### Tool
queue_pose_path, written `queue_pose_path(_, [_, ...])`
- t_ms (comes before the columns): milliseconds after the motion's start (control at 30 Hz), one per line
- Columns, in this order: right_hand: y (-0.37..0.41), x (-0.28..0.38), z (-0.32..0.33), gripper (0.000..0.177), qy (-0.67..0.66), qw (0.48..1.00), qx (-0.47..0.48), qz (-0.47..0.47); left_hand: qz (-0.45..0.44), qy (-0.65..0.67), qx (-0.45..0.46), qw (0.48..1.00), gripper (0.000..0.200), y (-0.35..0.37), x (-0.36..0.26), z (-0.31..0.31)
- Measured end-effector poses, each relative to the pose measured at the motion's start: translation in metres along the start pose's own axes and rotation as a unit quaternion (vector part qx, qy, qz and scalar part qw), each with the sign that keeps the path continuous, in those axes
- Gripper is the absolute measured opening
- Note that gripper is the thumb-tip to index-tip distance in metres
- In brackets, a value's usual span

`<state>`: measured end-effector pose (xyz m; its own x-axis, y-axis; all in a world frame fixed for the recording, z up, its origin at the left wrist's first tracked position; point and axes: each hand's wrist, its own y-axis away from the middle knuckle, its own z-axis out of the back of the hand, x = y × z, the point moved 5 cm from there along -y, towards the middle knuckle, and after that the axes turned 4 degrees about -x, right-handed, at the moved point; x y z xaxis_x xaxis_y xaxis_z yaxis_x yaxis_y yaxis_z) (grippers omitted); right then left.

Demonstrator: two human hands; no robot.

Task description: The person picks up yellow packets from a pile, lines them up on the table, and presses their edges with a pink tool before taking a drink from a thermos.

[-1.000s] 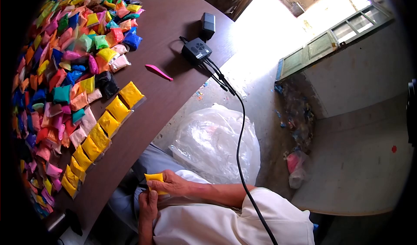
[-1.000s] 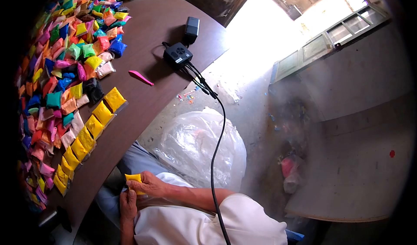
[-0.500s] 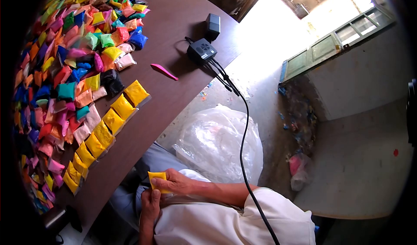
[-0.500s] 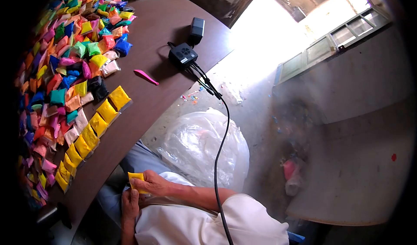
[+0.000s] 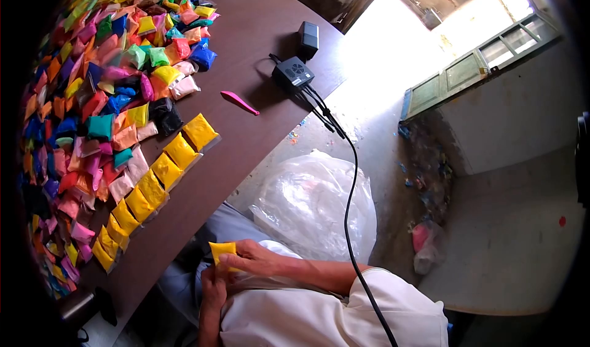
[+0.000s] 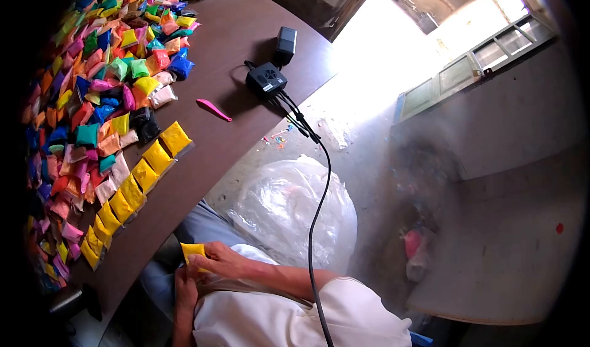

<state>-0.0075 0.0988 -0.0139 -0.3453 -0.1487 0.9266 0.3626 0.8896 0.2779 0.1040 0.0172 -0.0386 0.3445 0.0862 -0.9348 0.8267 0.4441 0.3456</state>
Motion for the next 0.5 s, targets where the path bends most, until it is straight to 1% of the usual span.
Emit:
queue_pose_path(67, [0.004, 0.004, 0.002, 0.037, -0.062, 0.997, -0.017, -0.032, 0.053, 0.118, -0.041, 0.991, 0.052, 0.001, 0.013, 0.001])
queue_pose_path(100, [0.004, 0.005, 0.005, 0.037, -0.062, 0.997, -0.018, -0.033, 0.063, 0.132, -0.044, 0.988, 0.052, 0.002, 0.014, 0.001])
queue_pose_path(133, [0.003, 0.005, 0.005, 0.037, -0.094, 0.995, 0.018, -0.039, 0.064, 0.132, -0.043, 0.988, 0.052, 0.001, 0.013, 0.002])
queue_pose_path(167, [0.001, 0.006, 0.005, 0.039, -0.126, 0.99, 0.055, -0.045, 0.05, 0.135, -0.005, 0.99, 0.052, -0.001, 0.001, 0.0])
queue_pose_path(200, [0.0, 0.008, 0.005, 0.039, -0.127, 0.989, 0.054, -0.046, 0.037, 0.138, 0.033, 0.989, 0.052, -0.001, -0.007, -0.003])
queue_pose_path(233, [0.0, 0.01, 0.002, 0.042, -0.166, 0.981, 0.086, -0.047, 0.039, 0.138, 0.034, 0.989, 0.052, -0.001, -0.004, -0.003])
queue_pose_path(267, [0.001, 0.013, -0.001, 0.047, -0.205, 0.97, 0.118, -0.048, 0.062, 0.185, 0.05, 0.979, 0.05, -0.001, 0.001, -0.004])
queue_pose_path(300, [0.001, 0.016, 0.0, 0.047, -0.205, 0.97, 0.118, -0.048, 0.085, 0.232, 0.066, 0.967, 0.051, 0.0, 0.004, -0.006])
queue_pose_path(333, [0.002, 0.019, 0.0, 0.046, -0.205, 0.969, 0.129, -0.05, 0.085, 0.232, 0.066, 0.967, 0.051, 0.0, 0.003, -0.006])
queue_pose_path(367, [0.003, 0.021, -0.001, 0.046, -0.205, 0.967, 0.141, -0.053, 0.087, 0.211, 0.086, 0.97, 0.054, -0.002, -0.006, -0.007])
queue_pose_path(400, [0.003, 0.019, -0.002, 0.046, -0.205, 0.967, 0.141, -0.053, 0.089, 0.19, 0.105, 0.972, 0.056, -0.002, -0.012, -0.011])
queue_pose_path(433, [0.003, 0.015, -0.002, 0.048, -0.219, 0.966, 0.125, -0.063, 0.089, 0.191, 0.105, 0.972, 0.056, -0.002, -0.016, -0.016])
queue_pose_path(500, [0.003, 0.014, -0.001, 0.05, -0.233, 0.963, 0.109, -0.073, 0.059, 0.153, 0.038, 0.986, 0.055, -0.003, -0.022, -0.019])
